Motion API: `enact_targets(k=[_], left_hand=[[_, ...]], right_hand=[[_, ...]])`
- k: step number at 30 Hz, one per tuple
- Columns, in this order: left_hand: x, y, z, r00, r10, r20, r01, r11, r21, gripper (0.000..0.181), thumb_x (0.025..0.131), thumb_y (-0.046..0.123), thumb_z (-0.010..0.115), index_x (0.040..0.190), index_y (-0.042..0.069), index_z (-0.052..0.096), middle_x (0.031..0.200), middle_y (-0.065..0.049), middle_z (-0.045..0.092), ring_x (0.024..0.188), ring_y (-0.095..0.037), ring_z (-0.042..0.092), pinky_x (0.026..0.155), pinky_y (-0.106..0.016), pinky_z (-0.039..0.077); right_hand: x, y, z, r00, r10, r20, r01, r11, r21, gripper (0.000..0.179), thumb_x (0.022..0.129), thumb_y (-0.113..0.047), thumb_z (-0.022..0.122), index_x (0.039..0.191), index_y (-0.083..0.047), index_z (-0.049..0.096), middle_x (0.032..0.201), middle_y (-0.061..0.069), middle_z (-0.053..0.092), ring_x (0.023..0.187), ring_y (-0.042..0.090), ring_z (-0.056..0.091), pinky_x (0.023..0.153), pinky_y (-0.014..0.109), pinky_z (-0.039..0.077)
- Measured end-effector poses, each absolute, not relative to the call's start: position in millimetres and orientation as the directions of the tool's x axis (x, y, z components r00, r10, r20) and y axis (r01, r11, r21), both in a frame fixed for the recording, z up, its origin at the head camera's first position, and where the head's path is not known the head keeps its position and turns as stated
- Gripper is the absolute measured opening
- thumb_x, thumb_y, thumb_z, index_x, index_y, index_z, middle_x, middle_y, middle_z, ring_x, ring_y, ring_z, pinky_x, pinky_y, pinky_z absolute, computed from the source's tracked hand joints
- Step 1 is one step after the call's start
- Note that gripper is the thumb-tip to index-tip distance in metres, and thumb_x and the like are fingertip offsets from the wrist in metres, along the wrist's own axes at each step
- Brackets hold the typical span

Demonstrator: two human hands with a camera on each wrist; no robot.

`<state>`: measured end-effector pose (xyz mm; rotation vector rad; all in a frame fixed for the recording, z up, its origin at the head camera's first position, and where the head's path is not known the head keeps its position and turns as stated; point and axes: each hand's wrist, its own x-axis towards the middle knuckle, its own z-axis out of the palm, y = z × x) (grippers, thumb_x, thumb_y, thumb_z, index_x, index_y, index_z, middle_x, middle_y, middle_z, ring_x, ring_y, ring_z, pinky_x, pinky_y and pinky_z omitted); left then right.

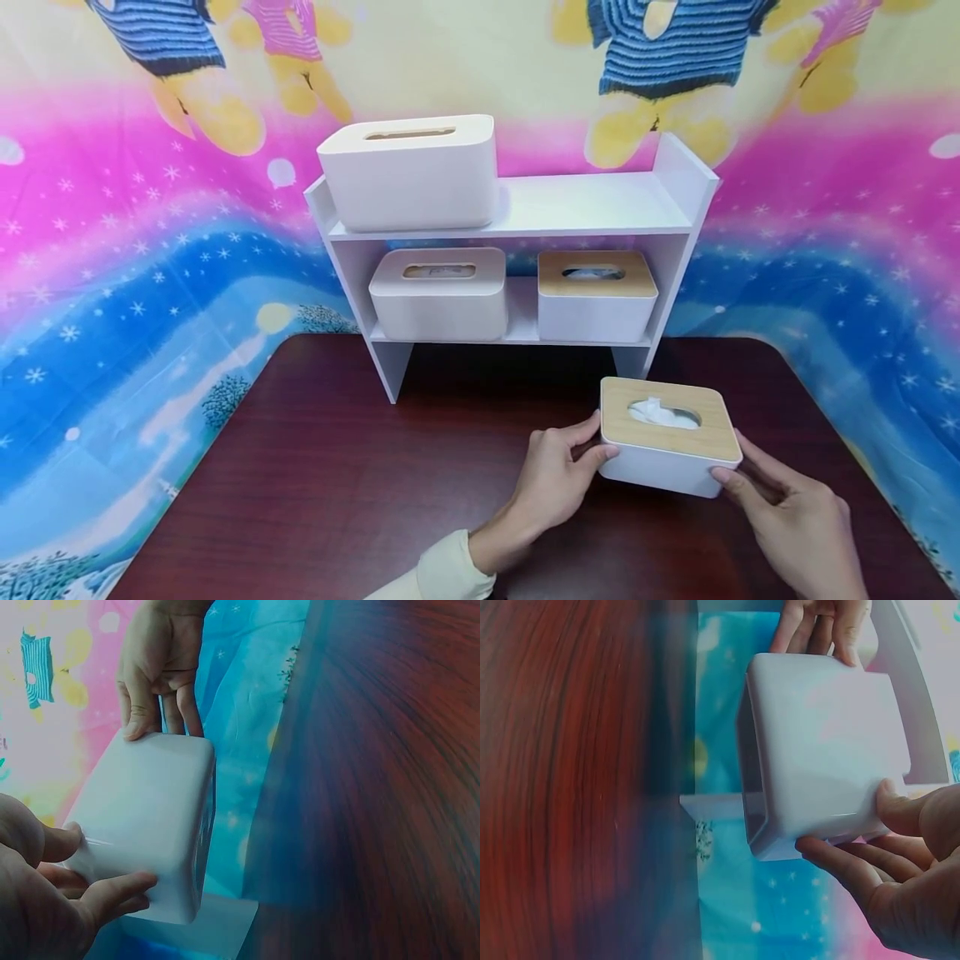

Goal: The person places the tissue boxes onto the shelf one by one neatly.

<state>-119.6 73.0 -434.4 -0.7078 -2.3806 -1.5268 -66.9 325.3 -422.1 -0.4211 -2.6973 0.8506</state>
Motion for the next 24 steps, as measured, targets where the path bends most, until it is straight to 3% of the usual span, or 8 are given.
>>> enact_targets(k=[6, 12, 20, 24], left_hand=[[-120, 59, -431, -0.887, 0.257, 0.385, 0.453, 0.312, 0.835, 0.049, 0.101, 0.021, 0.076, 0.146, 0.006, 0.065, 0.142, -0.007, 0.068, 0.125, -0.001, 0.063, 0.095, -0.006, 0.050], [-120, 45, -429, -0.906, 0.223, 0.359, 0.411, 0.268, 0.871, 0.048, 0.101, 0.018, 0.076, 0.146, 0.006, 0.064, 0.142, -0.010, 0.068, 0.123, -0.002, 0.064, 0.094, -0.008, 0.052], [-120, 24, -426, -0.928, 0.158, 0.338, 0.369, 0.254, 0.894, 0.049, 0.101, 0.019, 0.076, 0.146, 0.003, 0.063, 0.145, -0.014, 0.065, 0.127, -0.009, 0.064, 0.098, -0.016, 0.055], [-119, 14, -423, -0.929, 0.142, 0.341, 0.367, 0.239, 0.899, 0.049, 0.101, 0.018, 0.077, 0.146, 0.003, 0.063, 0.146, -0.013, 0.065, 0.128, -0.012, 0.065, 0.099, -0.020, 0.056]], right_hand=[[-70, 315, -422, -0.922, 0.315, 0.224, 0.121, 0.785, -0.607, 0.060, 0.104, -0.035, 0.073, 0.156, -0.010, 0.055, 0.136, 0.040, 0.060, 0.067, -0.002, 0.064, 0.042, 0.029, 0.037], [-71, 300, -421, -0.927, 0.266, 0.266, 0.043, 0.777, -0.628, 0.060, 0.102, -0.036, 0.077, 0.153, -0.011, 0.059, 0.135, 0.037, 0.063, 0.072, -0.020, 0.053, 0.041, 0.029, 0.038], [-79, 275, -416, -0.925, 0.218, 0.311, -0.046, 0.748, -0.662, 0.060, 0.098, -0.029, 0.082, 0.152, -0.012, 0.061, 0.132, 0.033, 0.068, 0.086, -0.004, 0.073, 0.057, 0.011, 0.054], [-83, 263, -415, -0.926, 0.208, 0.316, -0.071, 0.724, -0.686, 0.062, 0.097, -0.029, 0.082, 0.153, -0.013, 0.060, 0.133, 0.030, 0.069, 0.093, 0.004, 0.076, 0.062, 0.005, 0.052]])
